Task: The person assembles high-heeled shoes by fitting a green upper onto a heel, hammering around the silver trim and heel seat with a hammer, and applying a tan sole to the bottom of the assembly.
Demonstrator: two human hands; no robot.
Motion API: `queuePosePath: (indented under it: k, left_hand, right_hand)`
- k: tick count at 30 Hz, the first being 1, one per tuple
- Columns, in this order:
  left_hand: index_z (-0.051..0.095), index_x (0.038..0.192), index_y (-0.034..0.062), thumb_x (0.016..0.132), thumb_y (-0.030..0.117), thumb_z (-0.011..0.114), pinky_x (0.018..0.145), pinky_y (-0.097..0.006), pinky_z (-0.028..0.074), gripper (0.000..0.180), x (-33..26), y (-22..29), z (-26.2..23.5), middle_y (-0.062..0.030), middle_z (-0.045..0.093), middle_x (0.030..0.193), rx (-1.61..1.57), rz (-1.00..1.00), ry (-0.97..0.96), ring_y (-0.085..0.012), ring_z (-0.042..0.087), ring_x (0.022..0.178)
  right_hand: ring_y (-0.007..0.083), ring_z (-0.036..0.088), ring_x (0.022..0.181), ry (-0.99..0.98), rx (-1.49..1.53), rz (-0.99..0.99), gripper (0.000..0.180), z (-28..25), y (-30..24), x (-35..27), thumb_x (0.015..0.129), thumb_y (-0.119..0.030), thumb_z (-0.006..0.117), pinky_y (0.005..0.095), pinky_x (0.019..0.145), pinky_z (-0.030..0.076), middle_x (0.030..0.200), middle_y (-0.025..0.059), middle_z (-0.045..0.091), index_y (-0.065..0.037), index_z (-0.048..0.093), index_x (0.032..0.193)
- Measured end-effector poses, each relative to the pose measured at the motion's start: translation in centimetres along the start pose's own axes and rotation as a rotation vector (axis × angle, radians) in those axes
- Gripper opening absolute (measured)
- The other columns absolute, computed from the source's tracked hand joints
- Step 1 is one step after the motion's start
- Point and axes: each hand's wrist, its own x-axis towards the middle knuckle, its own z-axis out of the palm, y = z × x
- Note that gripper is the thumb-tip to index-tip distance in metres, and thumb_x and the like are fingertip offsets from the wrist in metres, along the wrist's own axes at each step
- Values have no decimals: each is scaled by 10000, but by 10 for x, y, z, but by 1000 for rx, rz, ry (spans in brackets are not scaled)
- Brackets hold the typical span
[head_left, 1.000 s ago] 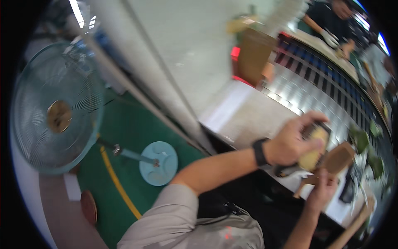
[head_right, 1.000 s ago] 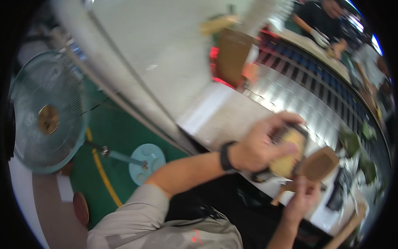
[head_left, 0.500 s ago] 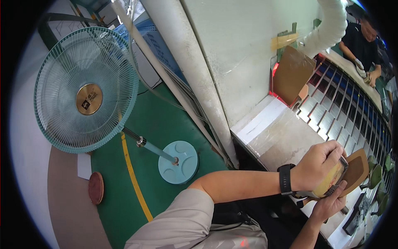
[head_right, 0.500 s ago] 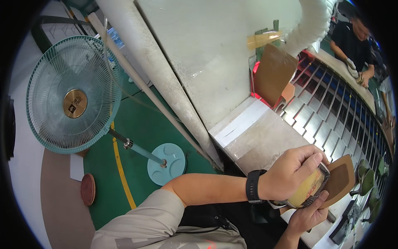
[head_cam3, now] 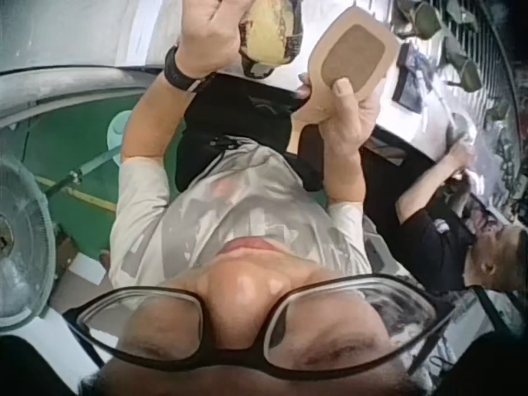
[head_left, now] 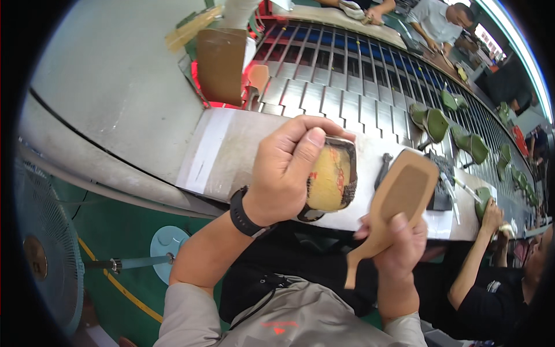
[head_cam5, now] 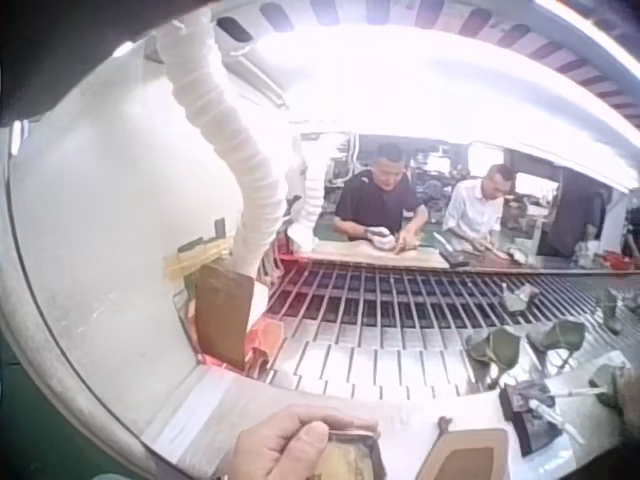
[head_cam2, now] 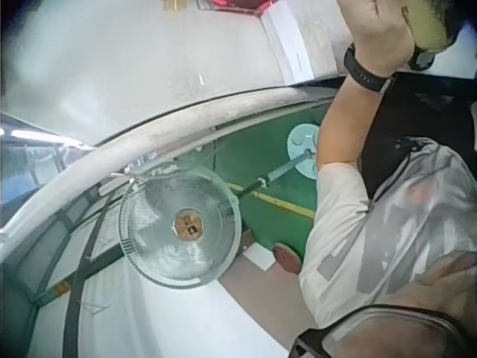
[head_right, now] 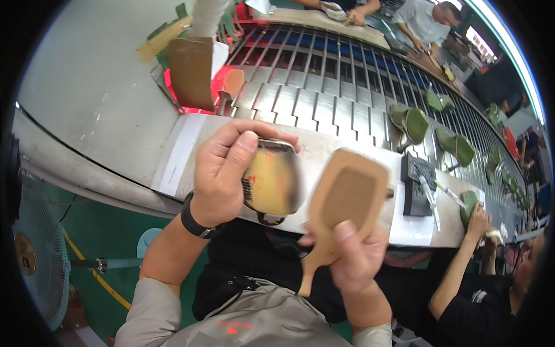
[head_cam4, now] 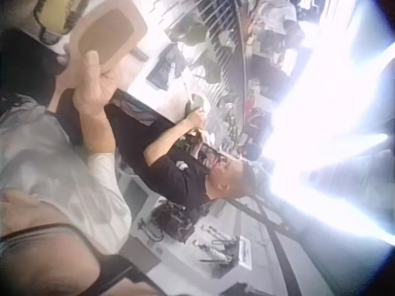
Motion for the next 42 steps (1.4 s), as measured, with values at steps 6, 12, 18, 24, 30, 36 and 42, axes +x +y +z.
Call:
queuePosePath:
  k: [6, 12, 18, 24, 30, 36, 42]
  left_hand:
    - [614, 1233, -58, 1153, 255, 431, 1000, -430, 593, 372, -14, 8, 14, -262, 718, 1244, 3, -70, 18, -296, 717, 1163]
    - [535, 1331, -25, 1060, 558, 567, 1024, -464, 584, 644, -26, 1, 4, -346, 628, 1355, -376, -98, -94, -354, 683, 1229]
    - [506, 1319, -7, 839, 418, 869, 1005, -474, 588, 736, -32, 2, 1, -354, 641, 1301, -139, -7, -151, -360, 691, 1195]
    - [499, 1309, -18, 839, 310, 840, 995, -469, 590, 667, -34, 1, -5, -375, 636, 1278, -111, 21, -166, -359, 695, 1180]
    - [495, 1301, -31, 851, 274, 810, 998, -471, 591, 628, -34, 2, -6, -384, 634, 1268, -116, 26, -167, -369, 691, 1192]
    - [527, 1256, -44, 1044, 369, 585, 1011, -504, 585, 467, -34, 7, -4, -382, 642, 1242, -216, -57, -110, -401, 689, 1194]
    - [578, 1306, -103, 1140, 348, 408, 1042, -483, 569, 510, -19, 7, -12, -406, 614, 1331, -220, -133, -102, -413, 687, 1204]
  right_hand:
    - [229, 762, 849, -208, 57, 211, 364, 34, -2, -2, 1062, -168, 589, 350, 719, 654, 1046, 230, 746, 142, 617, 1252]
    - [194, 752, 727, -184, 35, 173, 342, 34, 16, 3, 1083, -179, 564, 314, 636, 625, 877, 190, 771, 116, 728, 1029]
    - [203, 748, 691, -265, 24, 115, 349, 34, 23, 2, 1074, -165, 567, 311, 608, 616, 803, 186, 766, 131, 733, 995]
    - [206, 759, 713, -240, -8, 133, 340, 39, 20, 2, 1071, -150, 564, 315, 615, 624, 838, 196, 773, 147, 726, 1041]
    - [204, 759, 710, -226, 12, 172, 331, 42, 20, 1, 1074, -144, 565, 311, 611, 624, 854, 196, 776, 147, 722, 1043]
    - [200, 757, 703, -239, -24, 161, 346, 41, 20, 2, 1079, -155, 565, 299, 589, 615, 870, 207, 777, 146, 722, 1014]
    - [196, 740, 669, -171, -49, 220, 379, 49, 10, 17, 1097, -223, 546, 295, 567, 603, 855, 199, 757, 125, 689, 1053]
